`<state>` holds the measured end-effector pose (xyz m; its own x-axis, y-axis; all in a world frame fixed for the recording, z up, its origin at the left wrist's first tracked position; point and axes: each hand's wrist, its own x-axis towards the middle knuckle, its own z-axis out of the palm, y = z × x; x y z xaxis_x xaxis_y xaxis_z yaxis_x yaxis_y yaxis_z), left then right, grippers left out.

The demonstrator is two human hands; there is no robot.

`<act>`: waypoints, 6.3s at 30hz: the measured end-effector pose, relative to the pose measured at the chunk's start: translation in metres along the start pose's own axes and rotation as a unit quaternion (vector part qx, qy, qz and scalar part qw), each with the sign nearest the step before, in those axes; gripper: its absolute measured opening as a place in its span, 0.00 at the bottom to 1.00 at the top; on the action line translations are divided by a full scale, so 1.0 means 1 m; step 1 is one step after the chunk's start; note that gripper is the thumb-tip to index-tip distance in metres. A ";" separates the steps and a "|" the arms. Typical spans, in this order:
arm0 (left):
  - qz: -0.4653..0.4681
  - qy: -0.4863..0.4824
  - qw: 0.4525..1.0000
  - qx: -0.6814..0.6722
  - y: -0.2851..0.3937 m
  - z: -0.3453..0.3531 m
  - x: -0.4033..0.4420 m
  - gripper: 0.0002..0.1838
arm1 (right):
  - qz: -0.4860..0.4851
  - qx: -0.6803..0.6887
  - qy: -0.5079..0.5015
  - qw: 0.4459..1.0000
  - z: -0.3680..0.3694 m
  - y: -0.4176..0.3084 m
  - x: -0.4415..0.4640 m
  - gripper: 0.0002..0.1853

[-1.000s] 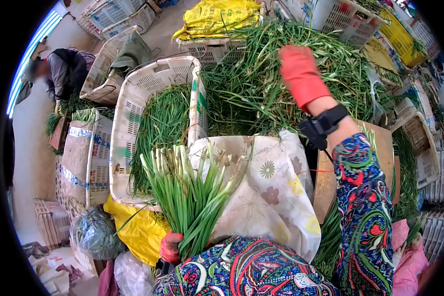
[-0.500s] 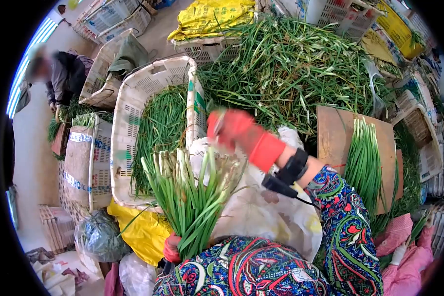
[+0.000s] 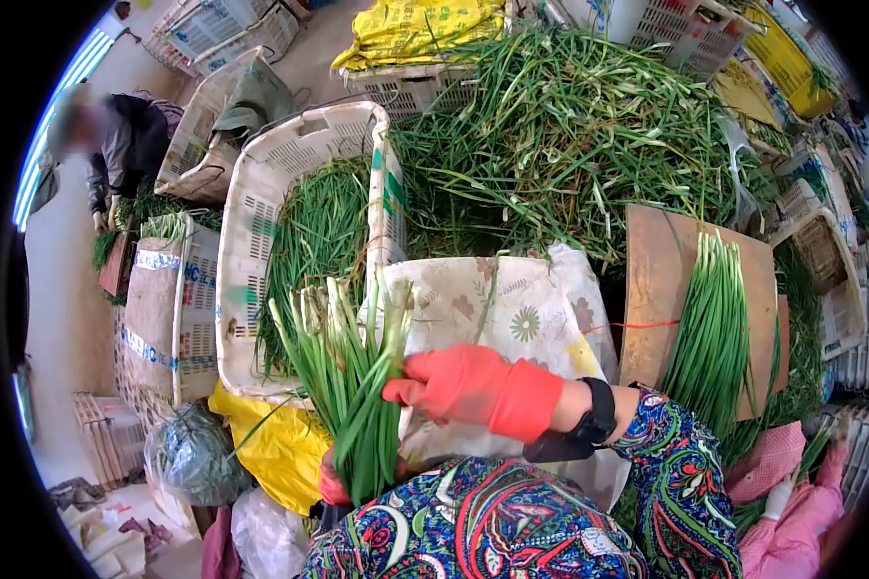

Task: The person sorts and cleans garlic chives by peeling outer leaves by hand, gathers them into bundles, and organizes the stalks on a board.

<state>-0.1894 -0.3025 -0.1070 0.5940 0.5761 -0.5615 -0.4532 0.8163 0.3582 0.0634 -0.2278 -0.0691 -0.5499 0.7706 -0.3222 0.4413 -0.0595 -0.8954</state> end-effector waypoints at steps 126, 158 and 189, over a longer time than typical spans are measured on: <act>0.033 0.100 0.994 -0.012 0.018 0.015 -0.011 0.28 | 0.130 0.048 -0.093 0.986 -0.061 -0.062 0.056 0.14; 0.030 0.126 0.991 0.039 0.016 0.020 -0.003 0.27 | 0.133 0.212 -0.012 0.968 -0.026 -0.018 0.073 0.12; 0.047 0.069 0.995 0.058 0.006 0.006 0.001 0.28 | 0.000 0.348 0.143 0.927 -0.096 -0.056 0.078 0.12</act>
<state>-0.1874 -0.2969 -0.1006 0.4516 0.6461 -0.6153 -0.4182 0.7625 0.4937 0.0640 -0.1036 -0.0142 -0.2953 0.9017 -0.3159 -0.1776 -0.3767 -0.9092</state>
